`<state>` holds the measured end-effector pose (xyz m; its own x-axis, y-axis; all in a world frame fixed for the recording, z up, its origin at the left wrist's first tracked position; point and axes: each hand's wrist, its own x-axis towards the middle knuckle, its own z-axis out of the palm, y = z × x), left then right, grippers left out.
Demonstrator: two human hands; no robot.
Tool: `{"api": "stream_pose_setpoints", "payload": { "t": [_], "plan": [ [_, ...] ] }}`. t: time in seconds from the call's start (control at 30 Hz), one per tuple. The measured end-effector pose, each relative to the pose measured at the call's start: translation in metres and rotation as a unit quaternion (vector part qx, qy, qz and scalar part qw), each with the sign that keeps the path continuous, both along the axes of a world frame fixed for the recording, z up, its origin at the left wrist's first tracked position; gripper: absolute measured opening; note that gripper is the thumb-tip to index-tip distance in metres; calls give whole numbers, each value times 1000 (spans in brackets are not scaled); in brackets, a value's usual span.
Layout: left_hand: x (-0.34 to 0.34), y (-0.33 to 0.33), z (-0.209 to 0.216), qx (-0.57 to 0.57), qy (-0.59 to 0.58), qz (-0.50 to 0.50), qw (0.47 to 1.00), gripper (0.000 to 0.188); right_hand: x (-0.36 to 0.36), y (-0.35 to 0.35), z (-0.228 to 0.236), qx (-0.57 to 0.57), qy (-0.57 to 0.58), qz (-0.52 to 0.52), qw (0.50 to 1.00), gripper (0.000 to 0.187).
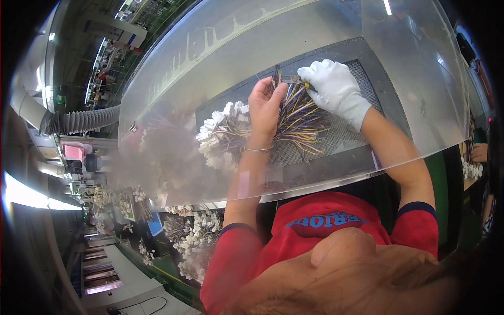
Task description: Trimming the ends of wire harness bundles using a pair of wire cutters at a production workbench.
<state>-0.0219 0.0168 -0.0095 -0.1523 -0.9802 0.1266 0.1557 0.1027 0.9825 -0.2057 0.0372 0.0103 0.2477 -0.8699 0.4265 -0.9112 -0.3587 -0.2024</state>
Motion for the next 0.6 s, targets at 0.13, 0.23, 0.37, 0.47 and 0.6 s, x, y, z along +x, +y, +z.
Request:
{"api": "stream_pose_setpoints", "payload": {
  "t": [0.13,0.23,0.37,0.47,0.6],
  "plan": [
    [-2,3,4,-15,-12,2,1000,22,-1,-2,-4,3,4,6,1000,30],
    [0,2,3,-4,-24,7,1000,21,-1,-1,-4,9,8,4,1000,30],
    [0,2,3,-2,-39,13,999,22,0,-2,-4,10,0,6,1000,31],
    [0,4,5,2,-45,11,999,22,0,-2,-4,27,0,4,1000,30],
    [1,4,4,-1,-36,2,999,20,2,-2,-4,52,-1,-1,999,27]
  ]
}}
